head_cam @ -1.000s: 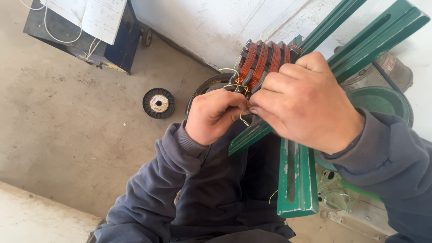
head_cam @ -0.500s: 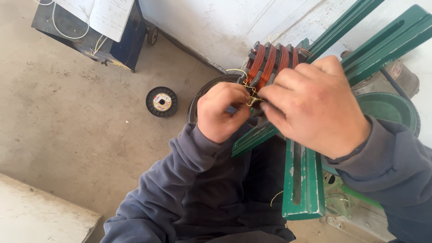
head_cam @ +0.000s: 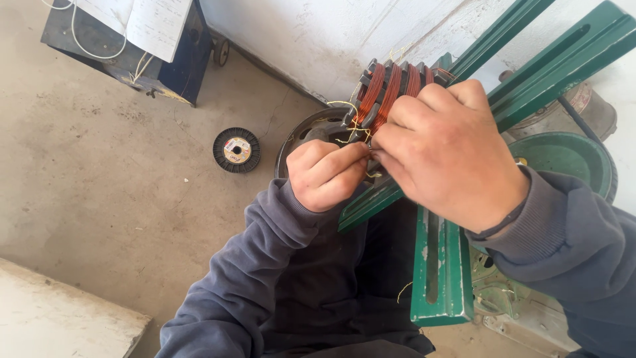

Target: Winding and securing copper wire onto a motor coil assembly using a manual winding machine.

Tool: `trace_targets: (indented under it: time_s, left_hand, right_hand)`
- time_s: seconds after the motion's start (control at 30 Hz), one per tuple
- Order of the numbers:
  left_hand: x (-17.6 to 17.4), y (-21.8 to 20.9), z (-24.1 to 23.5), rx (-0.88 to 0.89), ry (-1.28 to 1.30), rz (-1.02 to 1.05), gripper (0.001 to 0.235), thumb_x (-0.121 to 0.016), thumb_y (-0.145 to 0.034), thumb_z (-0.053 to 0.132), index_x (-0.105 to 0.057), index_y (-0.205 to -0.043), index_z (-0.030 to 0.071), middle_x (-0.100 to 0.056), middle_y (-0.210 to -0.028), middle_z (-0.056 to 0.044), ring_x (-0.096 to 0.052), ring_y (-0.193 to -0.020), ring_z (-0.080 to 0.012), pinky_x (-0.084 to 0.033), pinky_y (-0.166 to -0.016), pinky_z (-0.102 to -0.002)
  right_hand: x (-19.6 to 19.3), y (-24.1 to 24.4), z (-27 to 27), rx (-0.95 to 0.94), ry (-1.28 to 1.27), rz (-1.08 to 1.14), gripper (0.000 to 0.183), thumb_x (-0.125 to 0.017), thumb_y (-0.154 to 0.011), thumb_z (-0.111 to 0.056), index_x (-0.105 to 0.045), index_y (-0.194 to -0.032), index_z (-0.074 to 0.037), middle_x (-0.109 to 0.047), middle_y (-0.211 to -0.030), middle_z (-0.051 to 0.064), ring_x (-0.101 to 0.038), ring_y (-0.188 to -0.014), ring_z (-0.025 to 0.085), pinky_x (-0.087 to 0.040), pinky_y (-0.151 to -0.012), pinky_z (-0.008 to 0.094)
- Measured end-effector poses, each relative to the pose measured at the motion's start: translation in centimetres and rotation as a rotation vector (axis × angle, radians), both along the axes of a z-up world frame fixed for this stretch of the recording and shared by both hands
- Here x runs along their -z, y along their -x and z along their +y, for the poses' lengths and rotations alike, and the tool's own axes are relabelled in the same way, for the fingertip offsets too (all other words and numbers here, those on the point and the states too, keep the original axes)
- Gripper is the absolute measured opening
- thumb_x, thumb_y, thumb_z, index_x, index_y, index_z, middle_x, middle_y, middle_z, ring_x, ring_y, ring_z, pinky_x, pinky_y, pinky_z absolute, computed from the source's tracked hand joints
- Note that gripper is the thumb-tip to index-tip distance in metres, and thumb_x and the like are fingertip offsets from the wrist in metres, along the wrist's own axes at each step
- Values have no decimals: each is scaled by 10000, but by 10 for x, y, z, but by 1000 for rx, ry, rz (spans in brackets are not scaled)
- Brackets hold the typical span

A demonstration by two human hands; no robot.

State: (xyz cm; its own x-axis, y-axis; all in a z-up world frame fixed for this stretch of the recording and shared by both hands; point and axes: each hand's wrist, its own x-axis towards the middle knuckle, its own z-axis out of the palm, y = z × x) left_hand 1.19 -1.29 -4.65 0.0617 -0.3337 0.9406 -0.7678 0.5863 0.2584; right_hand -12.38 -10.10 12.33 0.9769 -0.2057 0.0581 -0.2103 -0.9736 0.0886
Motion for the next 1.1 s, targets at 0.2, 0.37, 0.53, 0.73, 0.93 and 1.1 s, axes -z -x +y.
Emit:
trace_targets:
  time_s: [0.2, 0.37, 0.53, 0.73, 0.93, 1.1]
  left_hand:
    - [-13, -2, 12, 26, -107, 12, 285, -786, -812, 68, -694, -1082, 73, -693, -1171, -77, -639, -855, -202, -539, -730, -328]
    - [9, 7, 20, -3, -276, 58, 348, -731, -720, 73, -719, -1067, 100, -678, -1041, -22, -615, -799, -203, -520, -702, -345]
    - [12, 15, 23, -63, -310, 79, 336, -704, -745, 27, -713, -1073, 100, -681, -1052, -12, -611, -793, -195, -527, -707, -343]
    - [29, 37, 45, -48, -475, 463, 283, -754, -875, -1, -659, -1135, 54, -674, -1013, -90, -670, -858, -255, -554, -752, -336]
    - [39, 67, 128, 241, -998, 793, 126, -745, -892, 35, -646, -966, 61, -618, -714, -51, -554, -575, -129, -457, -546, -258]
    - [18, 89, 138, 567, -1091, 133, 174, -765, -773, 163, -705, -931, 126, -692, -782, -56, -666, -705, -258, -514, -619, -360]
  right_hand:
    - [-20, -2, 8, -17, 151, -48, 105, -765, -816, -210, -699, -839, -133, -564, -847, 2, -556, -837, 215, -377, -804, 395]
    - [-18, -1, 6, 21, 325, -47, 138, -767, -842, -213, -660, -794, -140, -540, -836, -4, -550, -852, 211, -383, -798, 386]
    - [-17, -5, 7, 24, 430, -66, 160, -748, -847, -214, -623, -772, -149, -503, -820, -2, -532, -843, 206, -377, -783, 379]
    - [-48, 27, 29, 100, 334, -91, 100, -757, -842, -198, -710, -862, -113, -567, -833, 1, -553, -780, 191, -374, -741, 368]
    - [0, 168, 74, 259, -143, -312, 218, -784, -784, -76, -778, -999, -112, -661, -859, -7, -605, -694, 177, -416, -666, 345]
    - [131, 245, 140, 907, -519, -454, 247, -743, -858, -110, -750, -1105, -129, -703, -996, 63, -683, -789, 254, -540, -686, 337]
